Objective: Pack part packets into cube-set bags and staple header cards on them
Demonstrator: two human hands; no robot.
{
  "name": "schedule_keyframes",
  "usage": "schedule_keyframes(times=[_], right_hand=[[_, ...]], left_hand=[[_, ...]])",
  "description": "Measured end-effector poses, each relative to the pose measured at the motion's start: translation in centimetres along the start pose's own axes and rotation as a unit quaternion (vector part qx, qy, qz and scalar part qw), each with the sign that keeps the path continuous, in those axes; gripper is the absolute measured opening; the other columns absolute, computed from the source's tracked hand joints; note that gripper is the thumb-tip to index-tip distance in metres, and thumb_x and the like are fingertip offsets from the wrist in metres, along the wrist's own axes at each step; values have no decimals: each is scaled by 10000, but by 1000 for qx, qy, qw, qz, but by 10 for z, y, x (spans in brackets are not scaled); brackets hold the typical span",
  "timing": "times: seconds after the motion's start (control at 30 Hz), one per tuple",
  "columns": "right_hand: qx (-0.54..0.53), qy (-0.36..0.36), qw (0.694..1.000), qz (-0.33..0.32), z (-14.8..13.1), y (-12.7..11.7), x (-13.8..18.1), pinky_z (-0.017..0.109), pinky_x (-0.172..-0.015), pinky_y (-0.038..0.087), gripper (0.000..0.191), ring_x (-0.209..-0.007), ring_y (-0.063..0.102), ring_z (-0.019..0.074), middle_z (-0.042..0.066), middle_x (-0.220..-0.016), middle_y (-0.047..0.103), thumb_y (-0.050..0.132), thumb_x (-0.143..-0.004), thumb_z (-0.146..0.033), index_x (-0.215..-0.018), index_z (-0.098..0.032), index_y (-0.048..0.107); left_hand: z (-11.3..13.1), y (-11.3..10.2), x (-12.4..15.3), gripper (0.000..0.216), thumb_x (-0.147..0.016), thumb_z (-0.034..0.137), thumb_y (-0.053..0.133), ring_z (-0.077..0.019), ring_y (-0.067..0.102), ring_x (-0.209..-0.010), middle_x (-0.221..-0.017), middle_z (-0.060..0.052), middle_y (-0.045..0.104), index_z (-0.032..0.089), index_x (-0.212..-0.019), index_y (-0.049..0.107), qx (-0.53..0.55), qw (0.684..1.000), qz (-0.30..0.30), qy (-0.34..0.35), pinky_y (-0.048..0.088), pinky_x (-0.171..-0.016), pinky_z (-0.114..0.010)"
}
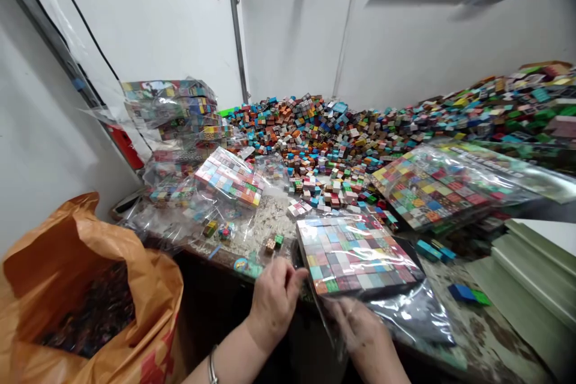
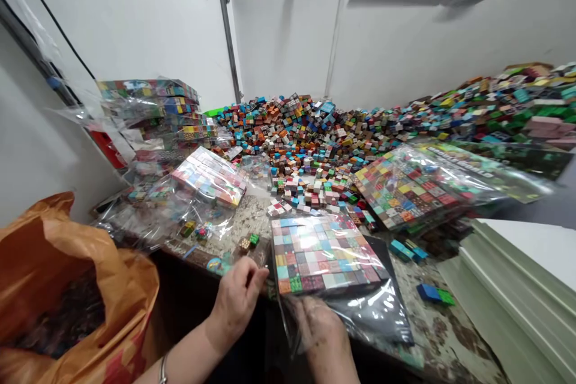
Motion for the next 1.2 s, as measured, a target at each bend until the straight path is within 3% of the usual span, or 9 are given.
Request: schedule_keyframes(times=[0.17,0.27,0.33,0.5,0.7,0.9,1.2], right_hand=[[-13,14,1000,-22,-1,2,-5,270,-608,461,432,-679,621,192,65,-690,658,270,-879,-387,-765,-202,644],[-21,14,1000,-11,-4,2,-7,266,-596,455,455,-638,603,184,62,-631,626,235,-887,-389,-693,-187,593],[-32,7,999,-5,-8,3,-9,265,-630,462,422,-683,607,182,73,-695,640,237,-887,-372,-739,-180,582],[-34,-4,999,-6,-25,5,-17,257,-672,456,362,-748,606,176,84,-786,648,255,-879,-320,-787,-177,574],[12,24,999,-20,-31,-2,-29,246,-534,409,319,-565,583,168,52,-614,624,335,-842,-278,-674,-186,590],[18,46,999,21,-22,-6,-39,262,-586,420,278,-624,604,187,75,-677,652,366,-830,-250,-714,-182,610],[-5,-25,999,47,-37,-13,-17,264,-759,445,237,-814,584,162,66,-862,645,378,-841,-199,-884,-165,608]], left_hand=[[7,39,52,432,-677,610,546,-144,497,-562,-617,2,541,182,-668,481,-11,987,-160,-21,332,-509,-240],[8,51,64,300,-744,483,545,-150,528,-593,-672,-5,590,186,-723,516,-18,978,-204,-39,339,-527,-237],[12,54,66,195,-823,347,455,-151,548,-621,-699,-13,610,189,-740,534,-17,977,-210,-30,351,-558,-237],[13,59,64,288,-860,210,304,-159,556,-649,-711,-44,616,177,-714,550,-37,981,-186,-45,355,-585,-252],[15,62,67,274,-832,171,303,-144,514,-588,-644,-29,580,177,-648,506,-40,984,-168,-41,314,-548,-258],[25,59,70,274,-827,156,294,-117,440,-537,-570,2,492,182,-576,400,-9,985,-170,-13,272,-519,-249],[2,50,67,329,-859,256,286,-115,478,-557,-561,10,514,186,-578,442,111,969,-202,-85,346,-544,-210]])
Point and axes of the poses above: each hand's wrist, its own x-axis away from the middle knuckle, its own y-axis out of the palm, z = x × y, the point moved 10 cm from there along -x, towards the middle knuckle
